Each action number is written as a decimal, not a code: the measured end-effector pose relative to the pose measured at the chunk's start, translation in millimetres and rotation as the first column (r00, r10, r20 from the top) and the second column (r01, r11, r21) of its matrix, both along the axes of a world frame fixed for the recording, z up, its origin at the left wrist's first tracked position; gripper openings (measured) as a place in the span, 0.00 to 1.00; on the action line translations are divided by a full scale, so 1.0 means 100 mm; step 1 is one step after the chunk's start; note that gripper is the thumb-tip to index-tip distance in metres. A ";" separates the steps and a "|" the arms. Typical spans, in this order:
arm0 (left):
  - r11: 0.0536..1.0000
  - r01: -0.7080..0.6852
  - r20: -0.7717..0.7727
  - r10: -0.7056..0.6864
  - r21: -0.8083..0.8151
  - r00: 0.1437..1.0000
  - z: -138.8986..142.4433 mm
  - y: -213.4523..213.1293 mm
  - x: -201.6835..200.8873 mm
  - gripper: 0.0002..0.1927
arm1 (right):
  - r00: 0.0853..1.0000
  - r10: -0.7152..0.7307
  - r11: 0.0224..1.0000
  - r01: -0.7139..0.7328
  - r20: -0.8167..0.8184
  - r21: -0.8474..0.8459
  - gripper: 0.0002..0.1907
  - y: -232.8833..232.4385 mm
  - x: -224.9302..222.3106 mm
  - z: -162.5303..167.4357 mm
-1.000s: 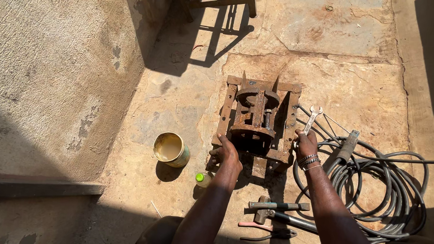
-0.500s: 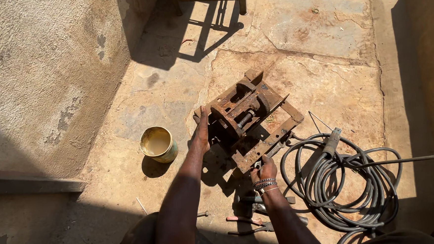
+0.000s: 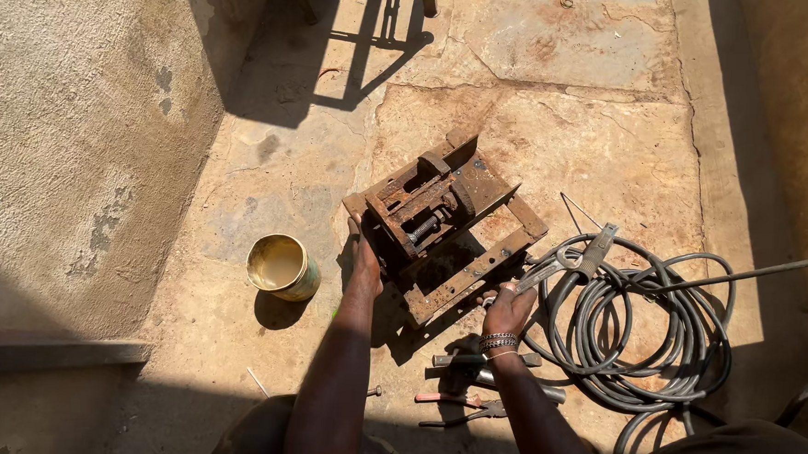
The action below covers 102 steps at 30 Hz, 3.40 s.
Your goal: The person kneels on the ground working on a rusty metal clamp fixture. They turn a threaded rod by hand, hold a wrench, pour liquid from a plastic bottle onto the fixture's mechanism, and continue turning and adjusting the rod and components with the wrench and by hand.
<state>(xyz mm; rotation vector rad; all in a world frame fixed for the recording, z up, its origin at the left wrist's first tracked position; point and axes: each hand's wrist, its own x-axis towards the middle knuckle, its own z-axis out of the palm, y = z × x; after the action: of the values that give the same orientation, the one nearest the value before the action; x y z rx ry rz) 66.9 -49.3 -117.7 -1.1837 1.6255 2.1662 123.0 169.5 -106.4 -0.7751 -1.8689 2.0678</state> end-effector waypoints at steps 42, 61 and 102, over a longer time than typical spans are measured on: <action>0.385 0.310 -0.080 -0.729 -0.869 0.680 1.55 -0.81 0.18 0.33 | 0.551 0.265 -0.537 -0.597 0.791 0.596 0.15 -0.35 -0.39 1.72; 0.348 0.339 -0.044 -0.752 -0.874 0.658 1.45 -0.63 0.11 0.35 | 0.576 0.378 -0.553 -0.488 0.725 0.676 0.19 -0.02 -0.33 1.17; 0.210 0.703 0.383 -0.716 -0.679 0.584 0.55 0.45 -1.86 0.53 | 0.343 0.638 -0.057 -0.872 0.690 0.487 0.20 0.38 -0.80 0.80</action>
<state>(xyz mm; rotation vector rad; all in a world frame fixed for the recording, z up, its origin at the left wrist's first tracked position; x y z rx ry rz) -119.4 -3.9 -62.9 -0.2626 2.5437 0.8026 42.6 207.7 -26.2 0.5636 -3.5493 0.8300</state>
